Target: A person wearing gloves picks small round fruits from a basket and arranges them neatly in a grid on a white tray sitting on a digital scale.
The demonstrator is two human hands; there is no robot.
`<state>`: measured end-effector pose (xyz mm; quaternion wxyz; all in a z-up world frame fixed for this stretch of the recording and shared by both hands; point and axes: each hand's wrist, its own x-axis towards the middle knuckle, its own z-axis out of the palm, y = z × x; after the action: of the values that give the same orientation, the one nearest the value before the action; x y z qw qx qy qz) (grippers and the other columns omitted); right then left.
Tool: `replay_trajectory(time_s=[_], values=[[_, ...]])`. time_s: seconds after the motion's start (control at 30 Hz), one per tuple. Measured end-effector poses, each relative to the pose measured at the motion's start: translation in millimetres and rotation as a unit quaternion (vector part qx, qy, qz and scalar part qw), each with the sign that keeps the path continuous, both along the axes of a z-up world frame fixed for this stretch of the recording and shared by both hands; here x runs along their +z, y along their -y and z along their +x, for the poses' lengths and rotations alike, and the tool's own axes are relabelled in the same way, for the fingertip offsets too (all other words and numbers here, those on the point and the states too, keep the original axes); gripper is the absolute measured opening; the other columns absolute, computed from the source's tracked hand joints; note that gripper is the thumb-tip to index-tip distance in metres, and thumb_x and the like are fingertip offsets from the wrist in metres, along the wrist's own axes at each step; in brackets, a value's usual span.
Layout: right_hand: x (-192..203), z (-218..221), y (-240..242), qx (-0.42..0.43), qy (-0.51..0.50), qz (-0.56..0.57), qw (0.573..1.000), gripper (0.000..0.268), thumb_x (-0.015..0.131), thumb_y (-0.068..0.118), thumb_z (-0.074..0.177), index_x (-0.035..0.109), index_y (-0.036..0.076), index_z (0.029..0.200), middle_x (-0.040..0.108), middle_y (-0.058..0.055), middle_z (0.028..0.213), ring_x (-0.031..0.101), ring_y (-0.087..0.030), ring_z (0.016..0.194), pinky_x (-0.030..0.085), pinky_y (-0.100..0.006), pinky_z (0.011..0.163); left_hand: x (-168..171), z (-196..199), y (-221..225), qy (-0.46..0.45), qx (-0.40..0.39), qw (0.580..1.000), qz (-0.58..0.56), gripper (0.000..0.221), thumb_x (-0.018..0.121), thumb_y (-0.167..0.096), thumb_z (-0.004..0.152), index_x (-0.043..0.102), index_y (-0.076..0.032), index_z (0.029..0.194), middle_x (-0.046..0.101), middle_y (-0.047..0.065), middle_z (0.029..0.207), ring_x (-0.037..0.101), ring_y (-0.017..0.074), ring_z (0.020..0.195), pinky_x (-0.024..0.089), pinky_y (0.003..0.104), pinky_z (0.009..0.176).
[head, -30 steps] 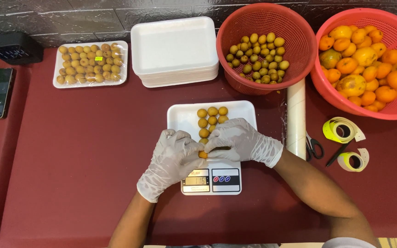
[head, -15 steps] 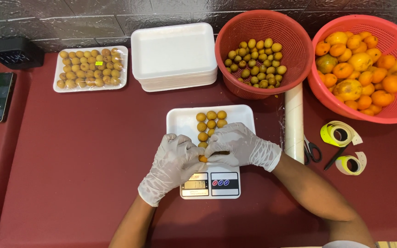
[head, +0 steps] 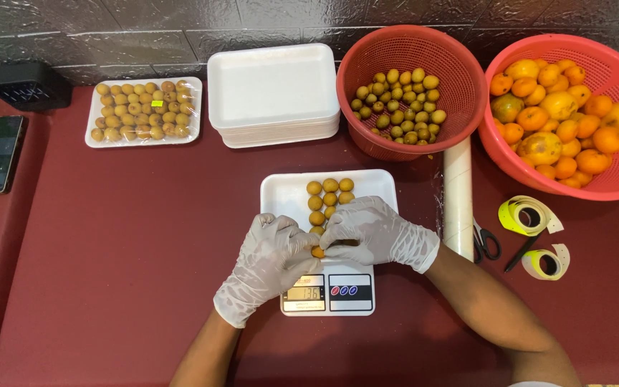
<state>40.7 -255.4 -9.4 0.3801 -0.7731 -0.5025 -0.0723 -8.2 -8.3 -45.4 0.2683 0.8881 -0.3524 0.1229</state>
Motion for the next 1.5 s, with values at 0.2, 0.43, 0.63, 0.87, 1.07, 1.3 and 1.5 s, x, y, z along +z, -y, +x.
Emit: replay_trajectory(time_s=[0.2, 0.43, 0.63, 0.87, 1.07, 1.3, 1.5], values=[[4, 0, -1, 0.004, -0.013, 0.009, 1.0, 0.007, 0.075, 0.035, 0.092, 0.075, 0.028, 0.092, 0.067, 0.006, 0.087, 0.069, -0.018, 0.081, 0.058, -0.036, 0.075, 7, -2, 0, -0.012, 0.0, 1.0, -0.004, 0.031, 0.079, -0.041, 0.083, 0.072, -0.026, 0.109, 0.066, -0.004, 0.086, 0.063, 0.018, 0.1, 0.04, 0.044, 0.094], [4, 1, 0, 0.005, -0.006, 0.02, 1.0, 0.007, 0.077, 0.034, 0.09, 0.076, 0.027, 0.092, 0.068, 0.006, 0.086, 0.069, -0.019, 0.078, 0.058, -0.036, 0.072, 8, -2, 1, -0.016, 0.008, 1.0, -0.013, 0.033, 0.078, -0.046, 0.085, 0.072, -0.027, 0.111, 0.066, -0.004, 0.086, 0.063, 0.0172, 0.1, 0.039, 0.043, 0.095], [3, 2, -1, 0.003, 0.002, 0.033, 0.999, 0.009, 0.075, 0.038, 0.091, 0.077, 0.029, 0.093, 0.069, 0.007, 0.085, 0.07, -0.018, 0.076, 0.058, -0.035, 0.072, 12, -2, 0, -0.011, 0.012, 1.0, -0.008, 0.034, 0.079, -0.044, 0.084, 0.072, -0.026, 0.112, 0.066, -0.003, 0.086, 0.063, 0.0179, 0.1, 0.039, 0.044, 0.096], [8, 1, -2, 0.001, -0.005, 0.041, 0.999, 0.007, 0.077, 0.036, 0.09, 0.077, 0.03, 0.092, 0.07, 0.007, 0.085, 0.07, -0.019, 0.076, 0.058, -0.035, 0.072, 13, 0, -4, -0.004, 0.022, 0.999, -0.034, 0.029, 0.076, -0.045, 0.088, 0.072, -0.03, 0.113, 0.065, -0.008, 0.088, 0.063, 0.014, 0.1, 0.038, 0.042, 0.097], [4, 2, 1, -0.012, -0.009, 0.041, 0.999, 0.007, 0.078, 0.036, 0.088, 0.078, 0.029, 0.09, 0.071, 0.007, 0.085, 0.071, -0.02, 0.076, 0.059, -0.037, 0.072, 23, -1, -3, 0.005, 0.025, 0.997, -0.072, 0.026, 0.077, -0.041, 0.087, 0.072, -0.029, 0.11, 0.066, -0.007, 0.089, 0.064, 0.0156, 0.098, 0.041, 0.042, 0.096], [25, 2, 1, -0.013, -0.019, 0.049, 0.999, 0.01, 0.08, 0.035, 0.086, 0.079, 0.027, 0.092, 0.072, 0.007, 0.084, 0.071, -0.02, 0.071, 0.059, -0.035, 0.07, 23, 2, -11, 0.013, 0.042, 0.995, -0.091, 0.028, 0.077, -0.037, 0.087, 0.073, -0.03, 0.113, 0.067, -0.009, 0.09, 0.065, 0.0151, 0.097, 0.042, 0.041, 0.095], [62, 3, 7, -0.013, 0.011, 0.065, 0.998, 0.011, 0.077, 0.033, 0.09, 0.079, 0.025, 0.097, 0.073, 0.005, 0.087, 0.069, -0.016, 0.069, 0.058, -0.034, 0.067, 25, 10, -14, 0.07, 0.05, 0.987, -0.133, 0.031, 0.072, -0.038, 0.092, 0.073, -0.027, 0.12, 0.069, -0.007, 0.094, 0.067, 0.0165, 0.099, 0.045, 0.041, 0.096]])
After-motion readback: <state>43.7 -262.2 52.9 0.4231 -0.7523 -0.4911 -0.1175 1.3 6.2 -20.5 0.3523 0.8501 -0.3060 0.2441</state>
